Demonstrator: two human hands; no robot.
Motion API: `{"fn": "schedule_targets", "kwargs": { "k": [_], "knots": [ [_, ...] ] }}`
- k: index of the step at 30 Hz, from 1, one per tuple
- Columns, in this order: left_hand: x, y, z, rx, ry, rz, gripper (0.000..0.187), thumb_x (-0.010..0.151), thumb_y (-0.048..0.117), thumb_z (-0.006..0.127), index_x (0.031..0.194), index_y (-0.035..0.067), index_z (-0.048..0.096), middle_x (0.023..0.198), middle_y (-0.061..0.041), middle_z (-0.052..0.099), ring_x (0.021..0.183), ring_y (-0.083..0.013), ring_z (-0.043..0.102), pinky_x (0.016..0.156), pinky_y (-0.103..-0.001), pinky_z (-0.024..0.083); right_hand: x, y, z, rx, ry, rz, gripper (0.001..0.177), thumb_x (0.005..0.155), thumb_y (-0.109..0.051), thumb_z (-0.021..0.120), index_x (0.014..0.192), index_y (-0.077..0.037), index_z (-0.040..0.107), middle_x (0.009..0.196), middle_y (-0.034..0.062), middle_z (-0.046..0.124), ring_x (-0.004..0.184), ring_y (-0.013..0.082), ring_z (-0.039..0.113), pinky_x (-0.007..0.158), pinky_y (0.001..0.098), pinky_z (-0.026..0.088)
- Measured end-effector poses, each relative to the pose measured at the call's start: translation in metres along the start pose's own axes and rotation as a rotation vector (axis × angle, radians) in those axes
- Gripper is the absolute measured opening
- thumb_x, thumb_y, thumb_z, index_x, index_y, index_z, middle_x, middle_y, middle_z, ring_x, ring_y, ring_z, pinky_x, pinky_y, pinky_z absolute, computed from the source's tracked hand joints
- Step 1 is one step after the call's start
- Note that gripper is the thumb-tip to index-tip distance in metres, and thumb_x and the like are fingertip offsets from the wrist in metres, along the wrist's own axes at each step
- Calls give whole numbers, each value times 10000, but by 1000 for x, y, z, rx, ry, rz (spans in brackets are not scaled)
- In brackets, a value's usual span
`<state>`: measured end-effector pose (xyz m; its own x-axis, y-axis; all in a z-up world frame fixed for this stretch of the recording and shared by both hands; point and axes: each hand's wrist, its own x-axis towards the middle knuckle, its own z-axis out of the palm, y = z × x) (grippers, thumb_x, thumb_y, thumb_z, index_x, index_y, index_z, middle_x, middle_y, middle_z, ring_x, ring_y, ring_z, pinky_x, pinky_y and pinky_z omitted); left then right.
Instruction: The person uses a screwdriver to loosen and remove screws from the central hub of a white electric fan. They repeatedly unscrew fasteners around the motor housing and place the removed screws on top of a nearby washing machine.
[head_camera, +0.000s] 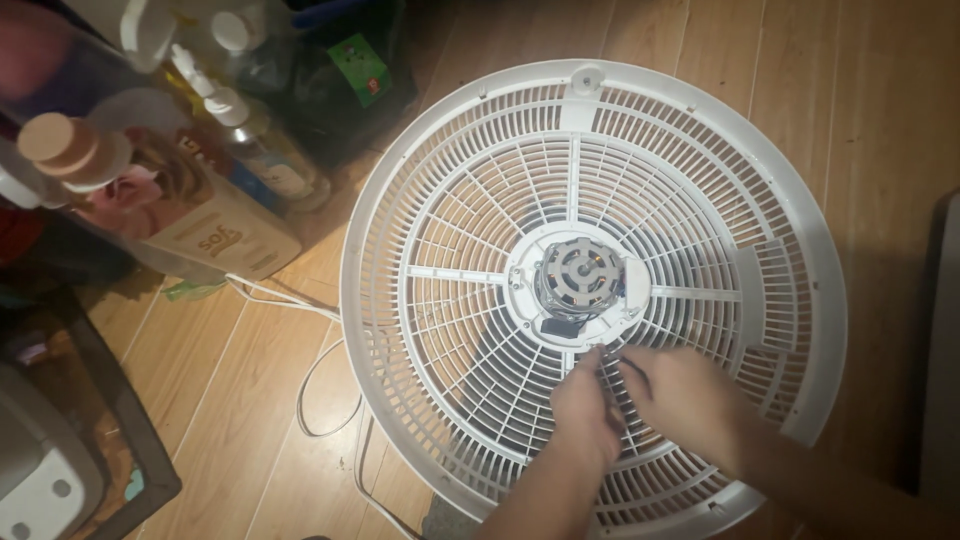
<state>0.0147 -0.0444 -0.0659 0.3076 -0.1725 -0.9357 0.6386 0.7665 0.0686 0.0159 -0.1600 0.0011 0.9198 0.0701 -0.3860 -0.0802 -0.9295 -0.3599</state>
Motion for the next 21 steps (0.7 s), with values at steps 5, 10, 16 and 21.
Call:
{"fn": "schedule_targets", "kwargs": {
  "k": [5, 10, 16, 21],
  "knots": [
    [3, 1, 1, 78, 73, 5, 166, 925, 223, 735, 908, 72, 667, 659, -11, 560, 471, -108, 458, 391, -262, 318, 10, -11, -8, -90, -69, 2, 255, 912, -252, 592, 1050, -121, 762, 791, 175, 745, 729, 355, 731, 724, 464, 578],
    [-1, 12, 4, 268, 174, 16, 213, 901, 242, 744, 923, 30, 745, 665, -35, 603, 516, -154, 508, 452, -323, 387, 27, -29, -20, -229, -250, 50, 255, 956, -223, 568, 1012, -57, 753, 831, 172, 736, 766, 312, 759, 768, 431, 605],
    [-31, 34, -7, 1305, 30, 779, 294, 805, 191, 725, 1087, 193, 807, 908, -149, 783, 743, -278, 743, 748, -370, 566, 66, -29, -20, -275, -394, 93, 293, 893, -246, 665, 972, 18, 766, 940, 256, 748, 919, 340, 768, 838, 406, 619],
    [-31, 46, -5, 1550, -36, 1179, 181, 851, 216, 747, 1009, 145, 795, 950, -174, 744, 885, -365, 699, 826, -455, 544, 88, -32, -18, -229, -420, 113, 358, 884, -298, 667, 970, 30, 784, 984, 257, 738, 981, 355, 744, 875, 429, 596]
  ]
}}
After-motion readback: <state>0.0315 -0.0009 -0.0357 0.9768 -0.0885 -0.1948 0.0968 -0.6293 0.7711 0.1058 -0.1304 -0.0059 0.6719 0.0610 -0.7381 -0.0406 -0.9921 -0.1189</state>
